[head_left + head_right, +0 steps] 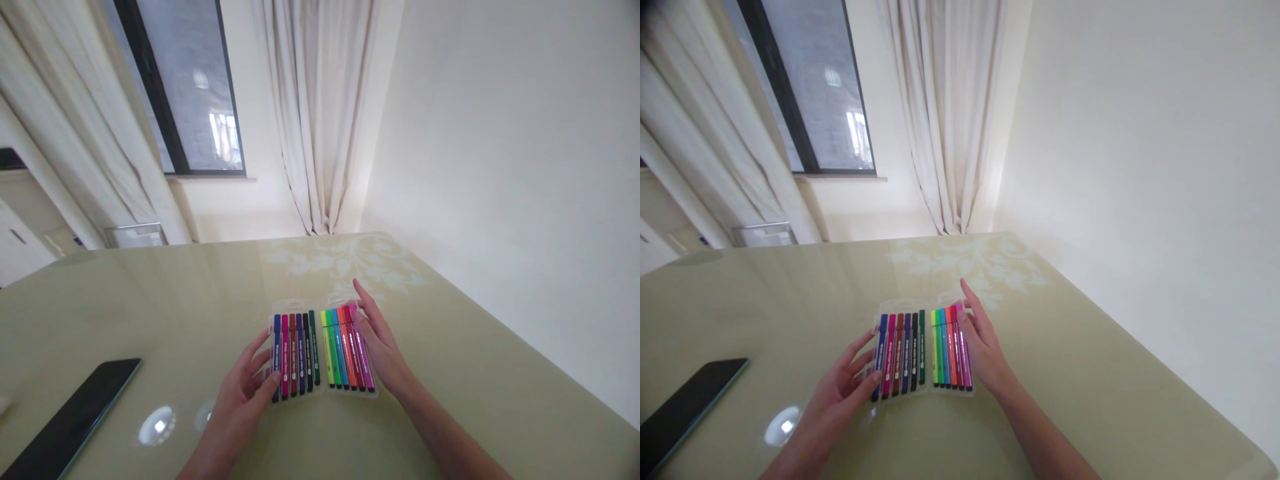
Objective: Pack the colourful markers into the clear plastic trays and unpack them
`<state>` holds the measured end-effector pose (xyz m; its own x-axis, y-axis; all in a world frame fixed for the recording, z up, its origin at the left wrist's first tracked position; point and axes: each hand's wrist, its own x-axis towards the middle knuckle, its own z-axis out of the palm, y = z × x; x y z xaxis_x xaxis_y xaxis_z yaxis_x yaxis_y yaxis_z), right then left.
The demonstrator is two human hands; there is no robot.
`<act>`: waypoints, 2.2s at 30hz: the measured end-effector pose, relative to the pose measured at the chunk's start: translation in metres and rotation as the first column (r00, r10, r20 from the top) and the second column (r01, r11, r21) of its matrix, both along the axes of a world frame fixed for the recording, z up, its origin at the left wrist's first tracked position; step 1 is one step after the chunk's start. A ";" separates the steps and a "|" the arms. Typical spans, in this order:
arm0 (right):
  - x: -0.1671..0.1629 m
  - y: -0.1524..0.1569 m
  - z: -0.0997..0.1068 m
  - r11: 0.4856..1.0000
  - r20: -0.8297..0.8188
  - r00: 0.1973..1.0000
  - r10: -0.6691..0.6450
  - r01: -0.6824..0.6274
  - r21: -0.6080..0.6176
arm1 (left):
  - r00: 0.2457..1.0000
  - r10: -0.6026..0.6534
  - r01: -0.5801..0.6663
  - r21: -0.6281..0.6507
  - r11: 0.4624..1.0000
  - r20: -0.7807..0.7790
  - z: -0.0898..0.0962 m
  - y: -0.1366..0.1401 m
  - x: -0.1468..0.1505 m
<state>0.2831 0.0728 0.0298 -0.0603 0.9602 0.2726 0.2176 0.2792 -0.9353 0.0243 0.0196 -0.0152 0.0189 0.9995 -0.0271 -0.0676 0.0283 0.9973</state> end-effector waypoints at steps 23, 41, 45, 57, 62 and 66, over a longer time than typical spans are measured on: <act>-0.025 -0.024 -0.014 0.853 0.471 0.877 -0.094 -0.173 0.492 | 0.881 0.183 0.008 0.399 0.917 -0.437 0.017 -0.014 -0.005; -0.023 -0.013 -0.022 0.774 0.460 0.888 -0.011 -0.283 0.566 | 0.780 0.325 0.132 0.648 0.750 -0.535 0.020 -0.017 0.001; -0.029 -0.010 -0.027 0.765 0.405 0.914 -0.021 -0.246 0.595 | 0.764 0.362 0.179 0.714 0.677 -0.534 0.020 -0.014 0.001; -0.034 -0.020 -0.039 0.731 0.258 0.964 -0.067 -0.128 0.670 | 0.728 0.455 0.279 0.828 0.486 -0.513 0.011 -0.014 0.003; -0.038 -0.025 -0.043 0.727 0.203 0.971 -0.127 -0.048 0.684 | 0.754 0.426 0.161 0.770 0.618 -0.500 0.007 -0.013 0.007; -0.040 -0.032 -0.040 0.710 0.247 0.950 -0.192 -0.039 0.703 | 0.780 0.312 0.040 0.541 0.840 -0.542 0.009 -0.013 0.009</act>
<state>0.2433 0.0410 -0.0101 -0.1791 0.5088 0.8420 0.4861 0.7899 -0.3739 0.0330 0.0070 -0.0064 0.0375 0.8578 0.5127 0.5707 -0.4395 0.6936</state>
